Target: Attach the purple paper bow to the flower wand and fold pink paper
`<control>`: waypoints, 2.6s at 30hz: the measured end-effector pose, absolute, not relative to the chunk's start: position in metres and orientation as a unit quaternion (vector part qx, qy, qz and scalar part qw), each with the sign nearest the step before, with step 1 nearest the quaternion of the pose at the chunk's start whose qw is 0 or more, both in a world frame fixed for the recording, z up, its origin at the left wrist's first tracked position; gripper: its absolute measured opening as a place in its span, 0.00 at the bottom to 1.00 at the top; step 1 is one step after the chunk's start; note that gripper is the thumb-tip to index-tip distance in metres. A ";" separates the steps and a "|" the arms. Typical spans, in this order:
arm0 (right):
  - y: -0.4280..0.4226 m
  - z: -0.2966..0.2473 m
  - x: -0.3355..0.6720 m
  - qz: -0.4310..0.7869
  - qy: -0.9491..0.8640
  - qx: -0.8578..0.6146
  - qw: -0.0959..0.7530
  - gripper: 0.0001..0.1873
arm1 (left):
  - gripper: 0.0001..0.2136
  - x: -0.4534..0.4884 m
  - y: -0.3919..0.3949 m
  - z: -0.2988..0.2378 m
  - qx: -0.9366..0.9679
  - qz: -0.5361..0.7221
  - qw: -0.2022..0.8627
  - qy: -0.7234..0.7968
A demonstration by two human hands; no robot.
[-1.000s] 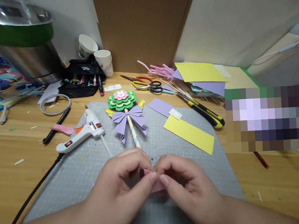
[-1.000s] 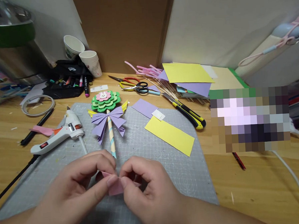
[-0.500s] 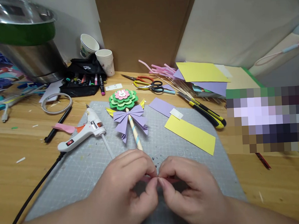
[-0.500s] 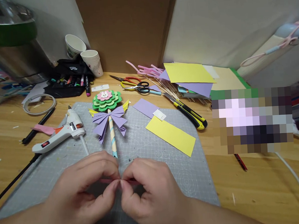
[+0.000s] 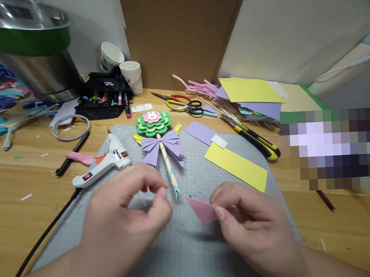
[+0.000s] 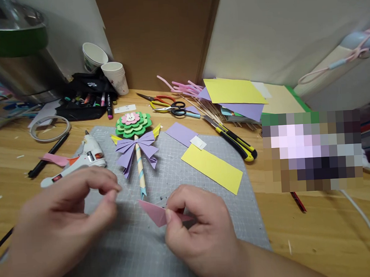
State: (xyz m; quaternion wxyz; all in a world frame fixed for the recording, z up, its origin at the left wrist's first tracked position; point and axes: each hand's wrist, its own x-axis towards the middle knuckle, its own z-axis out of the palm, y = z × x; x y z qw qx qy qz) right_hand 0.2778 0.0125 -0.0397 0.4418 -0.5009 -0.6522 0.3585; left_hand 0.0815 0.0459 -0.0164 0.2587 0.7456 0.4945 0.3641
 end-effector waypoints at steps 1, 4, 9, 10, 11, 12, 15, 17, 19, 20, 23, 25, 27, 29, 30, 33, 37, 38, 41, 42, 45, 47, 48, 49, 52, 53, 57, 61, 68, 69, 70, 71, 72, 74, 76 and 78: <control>0.012 -0.041 0.277 0.377 -0.634 -0.509 0.444 0.09 | 0.07 0.081 0.046 -0.017 0.731 0.382 0.270 0.496; 0.010 -0.043 0.275 0.416 -0.614 -0.506 0.440 0.09 | 0.08 0.084 0.045 -0.021 0.729 0.370 0.365 0.446; 0.010 -0.042 0.272 0.408 -0.677 -0.455 0.411 0.07 | 0.06 0.095 0.042 -0.024 0.773 0.280 0.426 0.378; 0.010 -0.042 0.271 0.390 -0.698 -0.448 0.400 0.07 | 0.07 0.096 0.041 -0.024 0.783 0.279 0.414 0.371; 0.010 -0.041 0.271 0.369 -0.720 -0.441 0.388 0.07 | 0.06 0.096 0.040 -0.023 0.795 0.280 0.397 0.363; 0.011 -0.041 0.271 0.344 -0.740 -0.435 0.379 0.08 | 0.06 0.096 0.039 -0.023 0.809 0.280 0.378 0.352; 0.010 -0.041 0.271 0.288 -0.780 -0.418 0.367 0.09 | 0.06 0.095 0.036 -0.022 0.834 0.284 0.342 0.328; 0.010 -0.040 0.272 0.269 -0.784 -0.420 0.369 0.10 | 0.06 0.094 0.035 -0.021 0.828 0.292 0.346 0.330; 0.010 -0.038 0.274 0.266 -0.781 -0.427 0.370 0.10 | 0.07 0.093 0.036 -0.020 0.816 0.304 0.359 0.337; 0.010 -0.037 0.274 0.266 -0.778 -0.431 0.372 0.10 | 0.07 0.092 0.036 -0.019 0.811 0.310 0.362 0.338; 0.014 -0.034 0.277 0.265 -0.771 -0.436 0.381 0.10 | 0.08 0.090 0.039 -0.017 0.804 0.326 0.362 0.341; 0.016 -0.033 0.278 0.259 -0.764 -0.443 0.392 0.10 | 0.09 0.089 0.040 -0.016 0.796 0.336 0.360 0.352; 0.017 -0.033 0.280 0.259 -0.754 -0.448 0.405 0.10 | 0.09 0.088 0.041 -0.016 0.783 0.348 0.363 0.366; 0.018 -0.034 0.282 0.268 -0.736 -0.456 0.422 0.09 | 0.08 0.087 0.042 -0.017 0.766 0.354 0.376 0.384; 0.019 -0.035 0.283 0.275 -0.723 -0.463 0.432 0.09 | 0.07 0.086 0.042 -0.017 0.754 0.353 0.387 0.396; 0.021 -0.041 0.286 0.310 -0.661 -0.499 0.467 0.09 | 0.08 0.085 0.047 -0.019 0.695 0.349 0.437 0.452; 0.022 -0.049 0.285 0.498 -0.511 -0.489 0.501 0.08 | 0.08 0.085 0.053 -0.024 0.562 0.346 0.555 0.506; 0.022 -0.050 0.283 0.563 -0.475 -0.467 0.490 0.07 | 0.08 0.086 0.053 -0.025 0.537 0.342 0.580 0.509; 0.018 -0.051 0.275 0.700 -0.416 -0.413 0.409 0.12 | 0.08 0.090 0.052 -0.027 0.511 0.321 0.620 0.501; 0.017 -0.051 0.273 0.723 -0.407 -0.409 0.379 0.14 | 0.08 0.091 0.051 -0.027 0.512 0.314 0.626 0.497; 0.015 -0.051 0.268 0.748 -0.366 -0.429 0.350 0.14 | 0.08 0.095 0.046 -0.026 0.525 0.299 0.621 0.499; 0.016 -0.053 0.269 0.749 -0.334 -0.437 0.370 0.13 | 0.07 0.097 0.042 -0.026 0.552 0.291 0.600 0.500; 0.017 -0.054 0.269 0.751 -0.321 -0.436 0.379 0.13 | 0.05 0.098 0.041 -0.026 0.574 0.295 0.582 0.495; 0.018 -0.055 0.270 0.753 -0.311 -0.433 0.385 0.12 | 0.02 0.098 0.040 -0.027 0.602 0.307 0.556 0.485; 0.021 -0.057 0.272 0.766 -0.291 -0.417 0.393 0.13 | 0.13 0.097 0.039 -0.030 0.712 0.334 0.457 0.415; 0.021 -0.057 0.272 0.771 -0.287 -0.407 0.397 0.13 | 0.15 0.095 0.039 -0.031 0.743 0.333 0.430 0.390; 0.022 -0.059 0.271 0.784 -0.285 -0.360 0.416 0.15 | 0.17 0.090 0.040 -0.035 0.778 0.328 0.391 0.367; 0.021 -0.060 0.271 0.775 -0.310 -0.345 0.429 0.17 | 0.16 0.090 0.041 -0.032 0.776 0.333 0.400 0.358; 0.020 -0.061 0.273 0.771 -0.331 -0.346 0.421 0.18 | 0.13 0.092 0.041 -0.026 0.766 0.326 0.431 0.348; 0.020 -0.061 0.273 0.770 -0.334 -0.346 0.419 0.18 | 0.14 0.092 0.041 -0.025 0.763 0.329 0.431 0.352; 0.020 -0.061 0.273 0.768 -0.338 -0.349 0.418 0.18 | 0.14 0.092 0.041 -0.025 0.761 0.331 0.432 0.354; 0.021 -0.061 0.273 0.764 -0.343 -0.352 0.418 0.18 | 0.15 0.092 0.041 -0.024 0.758 0.331 0.435 0.356; 0.021 -0.061 0.273 0.760 -0.349 -0.355 0.418 0.18 | 0.16 0.092 0.040 -0.024 0.756 0.329 0.440 0.356; 0.021 -0.061 0.273 0.752 -0.362 -0.359 0.418 0.17 | 0.19 0.092 0.039 -0.023 0.751 0.323 0.454 0.353; 0.022 -0.060 0.274 0.747 -0.374 -0.361 0.416 0.17 | 0.20 0.092 0.039 -0.023 0.749 0.320 0.463 0.351; 0.022 -0.060 0.274 0.744 -0.384 -0.358 0.414 0.18 | 0.20 0.091 0.038 -0.023 0.749 0.323 0.458 0.353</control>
